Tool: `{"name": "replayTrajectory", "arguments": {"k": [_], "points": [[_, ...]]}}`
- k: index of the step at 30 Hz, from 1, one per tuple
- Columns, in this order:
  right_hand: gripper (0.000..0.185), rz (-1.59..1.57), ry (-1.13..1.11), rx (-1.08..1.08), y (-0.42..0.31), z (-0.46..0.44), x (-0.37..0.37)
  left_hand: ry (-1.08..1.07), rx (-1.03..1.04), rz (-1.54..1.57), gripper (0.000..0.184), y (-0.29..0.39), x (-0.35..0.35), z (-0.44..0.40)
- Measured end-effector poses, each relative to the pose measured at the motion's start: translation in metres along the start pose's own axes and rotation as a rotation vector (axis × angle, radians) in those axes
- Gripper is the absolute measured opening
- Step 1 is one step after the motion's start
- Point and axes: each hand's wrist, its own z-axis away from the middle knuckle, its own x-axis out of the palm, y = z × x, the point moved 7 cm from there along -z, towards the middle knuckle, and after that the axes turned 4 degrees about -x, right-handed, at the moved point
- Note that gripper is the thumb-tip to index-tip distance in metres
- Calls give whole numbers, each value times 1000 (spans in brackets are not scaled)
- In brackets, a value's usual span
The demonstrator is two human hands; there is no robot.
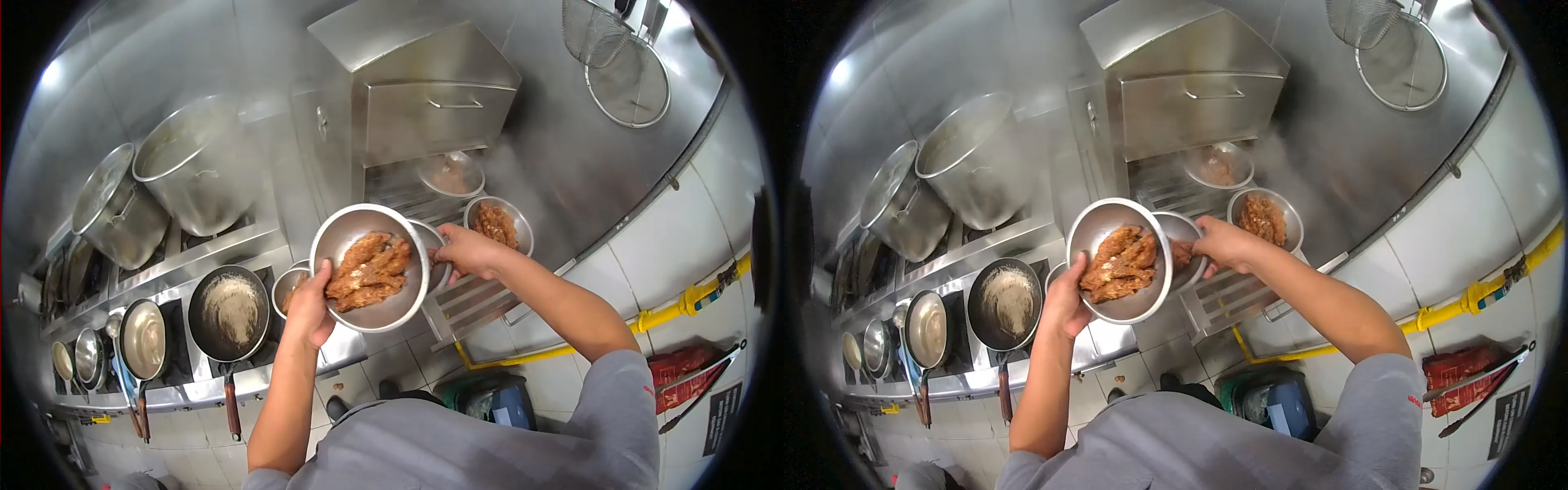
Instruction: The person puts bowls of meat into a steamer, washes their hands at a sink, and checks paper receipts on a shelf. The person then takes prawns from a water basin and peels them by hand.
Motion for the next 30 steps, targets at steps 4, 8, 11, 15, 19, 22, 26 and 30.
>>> {"name": "replayTrajectory", "arguments": {"k": [4, 8, 11, 15, 19, 22, 26, 30], "points": [[46, -159, 220, 8, 15, -17, -18, -36, -5, -24, 40, 5, -19, -12], [48, -258, 378, -13, 21, -32, -26, -64, -69, -41, 41, -14, -14, -30], [51, -313, 432, -25, 18, -34, -27, -77, -91, -54, 41, -17, -2, -35], [54, -416, 310, -149, 26, -54, -29, -9, -103, -179, 40, -15, 4, -41], [48, -412, 330, -39, 18, -22, -36, 6, -117, -403, 41, -26, -2, -47], [65, 19, 68, 46, -50, 38, -67, 117, -103, -838, 41, -6, 3, -25], [69, 103, 382, -272, -148, 132, -107, -76, -191, -718, 40, -32, 19, -40], [67, 52, 346, -303, -136, 158, -106, -186, -270, -719, 43, -56, 48, -45]]}}
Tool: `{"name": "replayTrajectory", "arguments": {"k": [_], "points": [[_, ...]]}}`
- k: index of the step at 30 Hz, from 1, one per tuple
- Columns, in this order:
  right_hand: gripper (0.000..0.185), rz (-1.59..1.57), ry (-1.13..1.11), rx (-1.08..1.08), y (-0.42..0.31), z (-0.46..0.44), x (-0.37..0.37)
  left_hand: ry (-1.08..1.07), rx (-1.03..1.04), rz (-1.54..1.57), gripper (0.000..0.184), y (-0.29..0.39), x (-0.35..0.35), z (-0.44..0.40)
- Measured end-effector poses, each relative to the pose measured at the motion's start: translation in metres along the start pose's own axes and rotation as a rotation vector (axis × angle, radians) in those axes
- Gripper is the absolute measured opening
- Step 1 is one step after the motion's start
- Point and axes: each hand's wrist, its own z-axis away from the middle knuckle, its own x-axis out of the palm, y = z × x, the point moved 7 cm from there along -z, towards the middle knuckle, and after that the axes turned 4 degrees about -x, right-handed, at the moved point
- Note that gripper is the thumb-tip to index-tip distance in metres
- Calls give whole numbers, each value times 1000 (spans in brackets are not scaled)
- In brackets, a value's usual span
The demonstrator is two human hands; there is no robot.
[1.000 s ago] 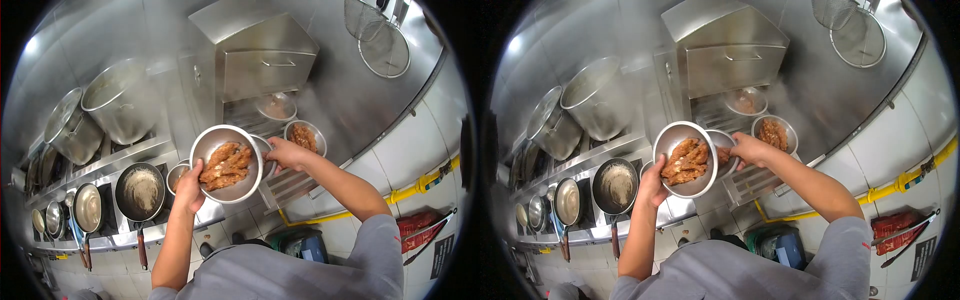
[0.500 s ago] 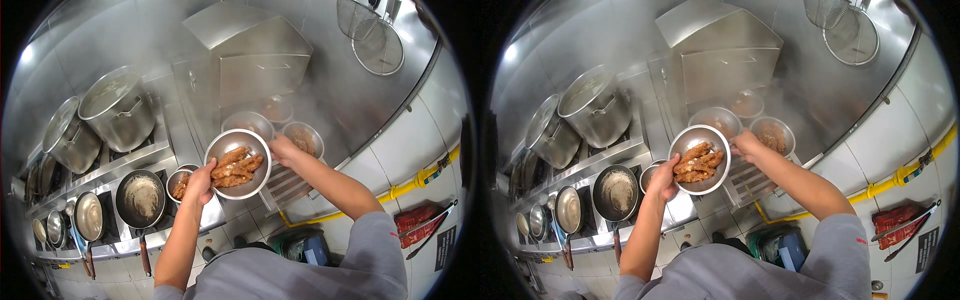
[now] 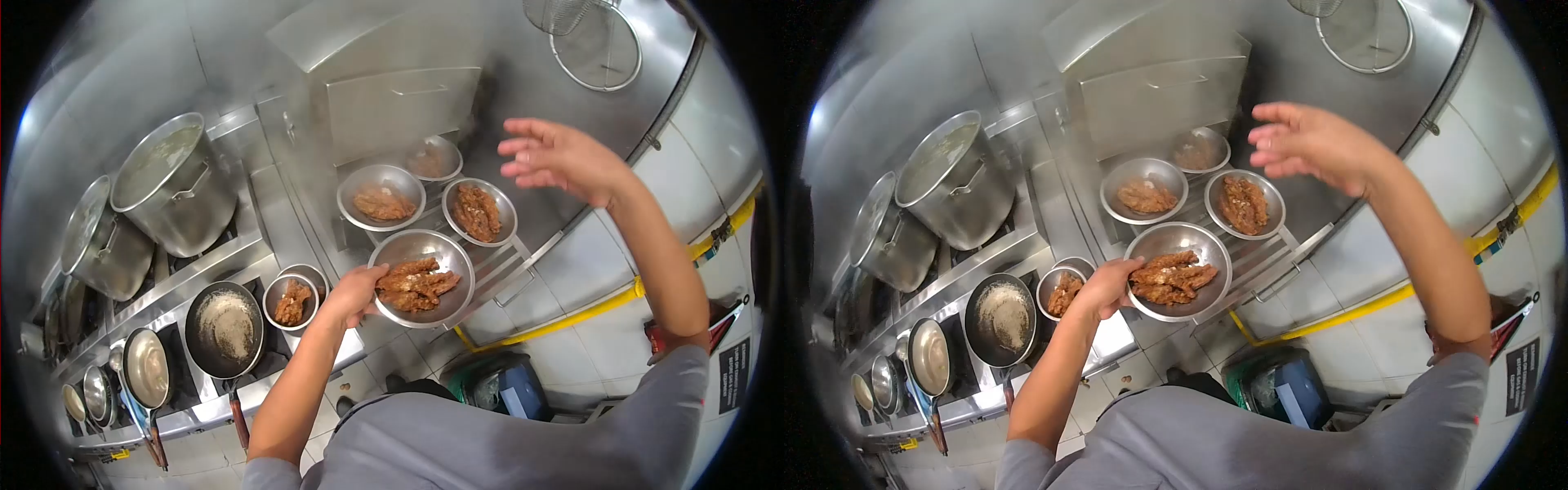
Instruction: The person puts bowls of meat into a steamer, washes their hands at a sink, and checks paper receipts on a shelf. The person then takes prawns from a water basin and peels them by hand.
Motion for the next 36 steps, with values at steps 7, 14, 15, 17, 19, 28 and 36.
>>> {"name": "replayTrajectory", "arguments": {"k": [7, 14, 15, 17, 19, 28, 36], "points": [[32, -28, -117, 183, 92, 66, 1, -34, 19, -63, 58, 0, 27, -8], [34, -183, -212, 521, 248, 146, 42, 146, 253, 222, 65, 18, -16, -6], [34, -179, -216, 513, 258, 151, 56, 151, 262, 222, 65, 23, -12, -6], [34, -506, 28, 432, 263, 147, 79, 198, 343, 327, 63, 33, -9, -4], [31, -655, 112, 370, 272, 135, 90, 169, 340, 326, 62, 37, -6, -10], [21, -835, 161, 309, 263, 116, 90, 208, 326, 297, 56, 27, -22, -11], [23, -830, 117, 267, 256, 89, 95, 243, 374, 267, 48, -12, -28, 16]]}}
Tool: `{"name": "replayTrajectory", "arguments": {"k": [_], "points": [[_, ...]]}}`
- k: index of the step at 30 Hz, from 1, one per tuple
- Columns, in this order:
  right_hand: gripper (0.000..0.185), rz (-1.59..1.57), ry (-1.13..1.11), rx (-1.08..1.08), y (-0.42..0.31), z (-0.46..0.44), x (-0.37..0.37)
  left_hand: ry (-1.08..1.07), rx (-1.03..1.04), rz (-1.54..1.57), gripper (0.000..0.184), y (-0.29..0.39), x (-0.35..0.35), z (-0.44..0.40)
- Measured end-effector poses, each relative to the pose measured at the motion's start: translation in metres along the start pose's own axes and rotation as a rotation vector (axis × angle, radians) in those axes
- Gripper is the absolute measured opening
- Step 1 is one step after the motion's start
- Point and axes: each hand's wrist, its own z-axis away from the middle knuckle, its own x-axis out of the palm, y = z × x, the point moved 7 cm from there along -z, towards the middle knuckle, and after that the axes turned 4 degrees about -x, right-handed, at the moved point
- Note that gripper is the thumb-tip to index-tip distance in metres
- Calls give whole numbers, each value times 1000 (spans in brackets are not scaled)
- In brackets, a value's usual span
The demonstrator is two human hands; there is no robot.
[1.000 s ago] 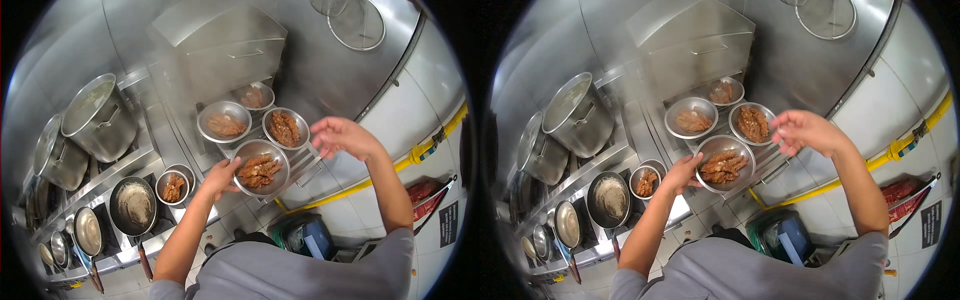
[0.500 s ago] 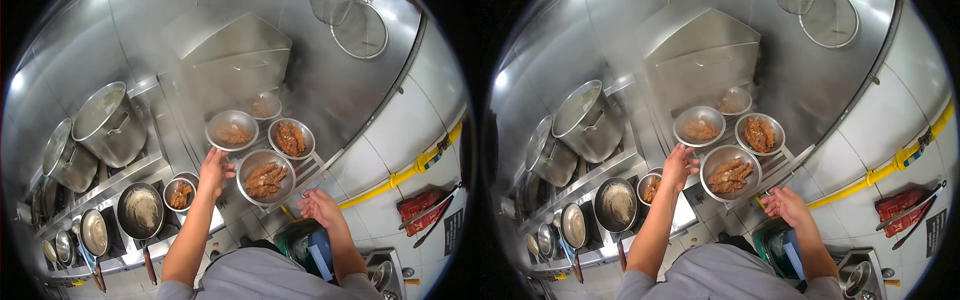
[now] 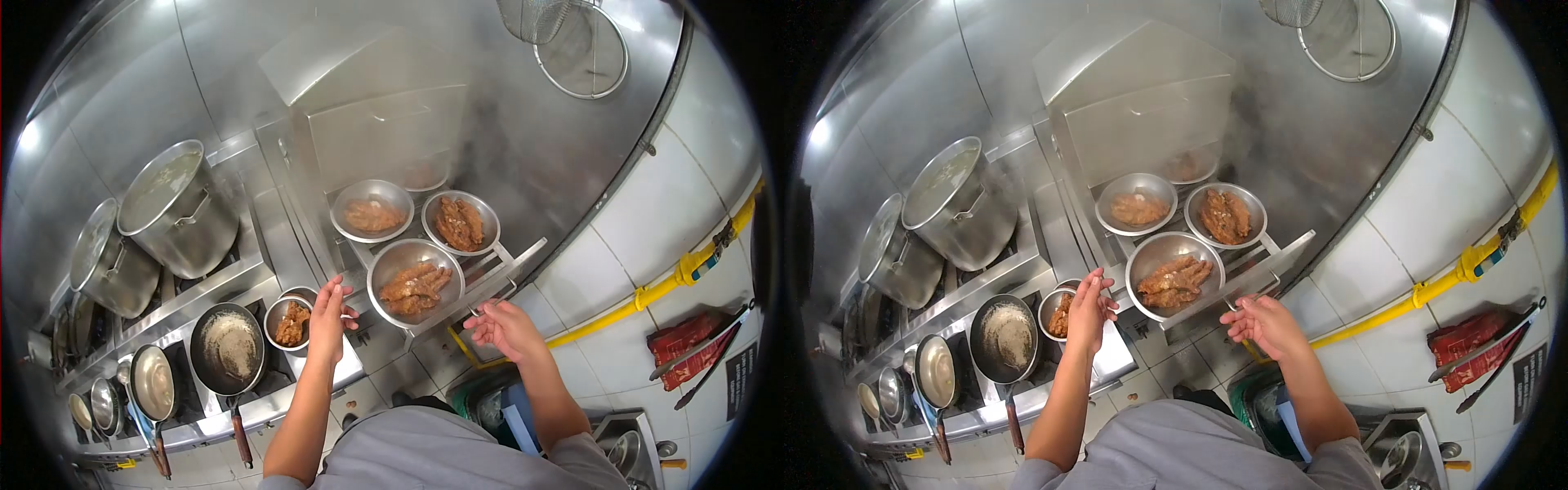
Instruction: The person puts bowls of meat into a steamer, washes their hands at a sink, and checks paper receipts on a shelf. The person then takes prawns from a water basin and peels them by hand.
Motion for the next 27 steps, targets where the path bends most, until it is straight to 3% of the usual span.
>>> {"name": "replayTrajectory", "arguments": {"k": [27], "points": [[23, 69, -157, -137, -33, -152, 58, 121, 47, 59, 36, -28, -52, 47]]}}
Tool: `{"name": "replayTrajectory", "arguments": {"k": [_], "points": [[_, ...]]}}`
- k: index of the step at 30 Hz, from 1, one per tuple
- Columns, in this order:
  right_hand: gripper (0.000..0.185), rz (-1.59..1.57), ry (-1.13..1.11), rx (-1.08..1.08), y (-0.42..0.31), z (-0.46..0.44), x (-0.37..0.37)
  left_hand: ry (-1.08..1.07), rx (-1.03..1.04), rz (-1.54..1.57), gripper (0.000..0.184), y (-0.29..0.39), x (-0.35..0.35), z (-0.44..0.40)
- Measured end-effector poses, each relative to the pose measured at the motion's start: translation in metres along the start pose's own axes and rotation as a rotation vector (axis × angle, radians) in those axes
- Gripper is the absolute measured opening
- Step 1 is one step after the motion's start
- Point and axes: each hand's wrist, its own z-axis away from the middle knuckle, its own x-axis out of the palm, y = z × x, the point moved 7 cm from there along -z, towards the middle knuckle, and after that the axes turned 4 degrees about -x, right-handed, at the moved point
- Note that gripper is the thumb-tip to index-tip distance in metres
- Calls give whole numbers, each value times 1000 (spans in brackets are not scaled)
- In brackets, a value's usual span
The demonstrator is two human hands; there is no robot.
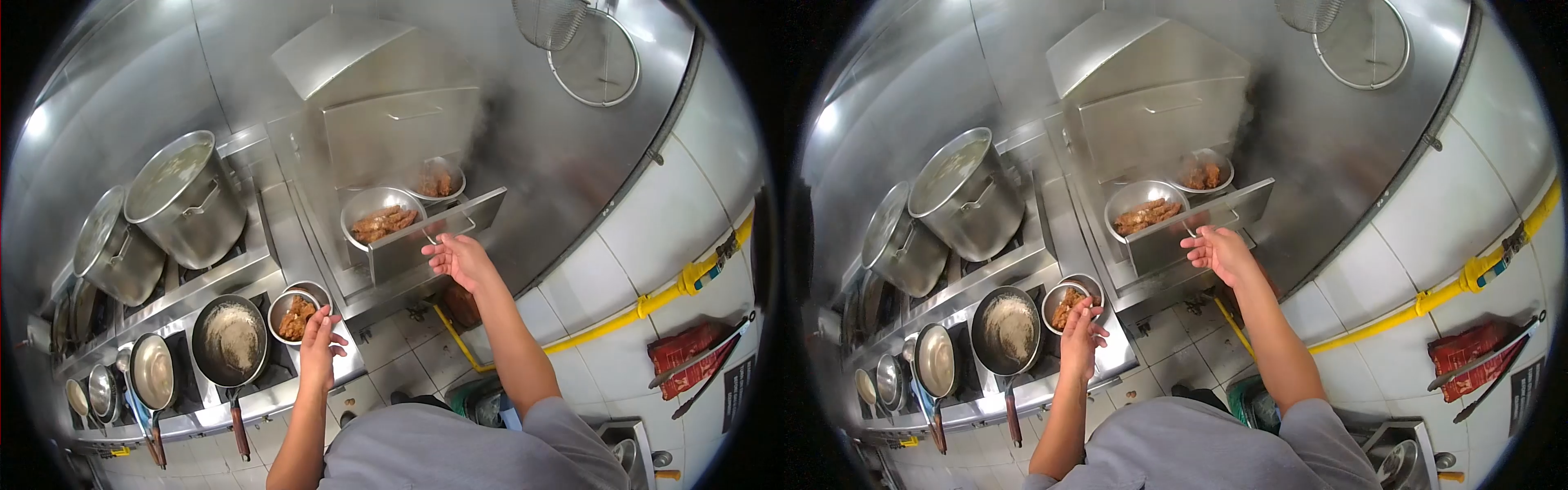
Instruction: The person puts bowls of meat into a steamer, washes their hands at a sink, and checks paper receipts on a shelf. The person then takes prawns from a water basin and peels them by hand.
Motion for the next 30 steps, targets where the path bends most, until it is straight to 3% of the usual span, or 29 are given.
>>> {"name": "replayTrajectory", "arguments": {"k": [19, 30], "points": [[23, 15, -5, -43, -5, -89, 19, 103, 37, 5, 39, 10, -38, 6], [23, 4, -21, -55, -4, -140, 23, 232, -246, -94, 25, -64, -120, -10]]}}
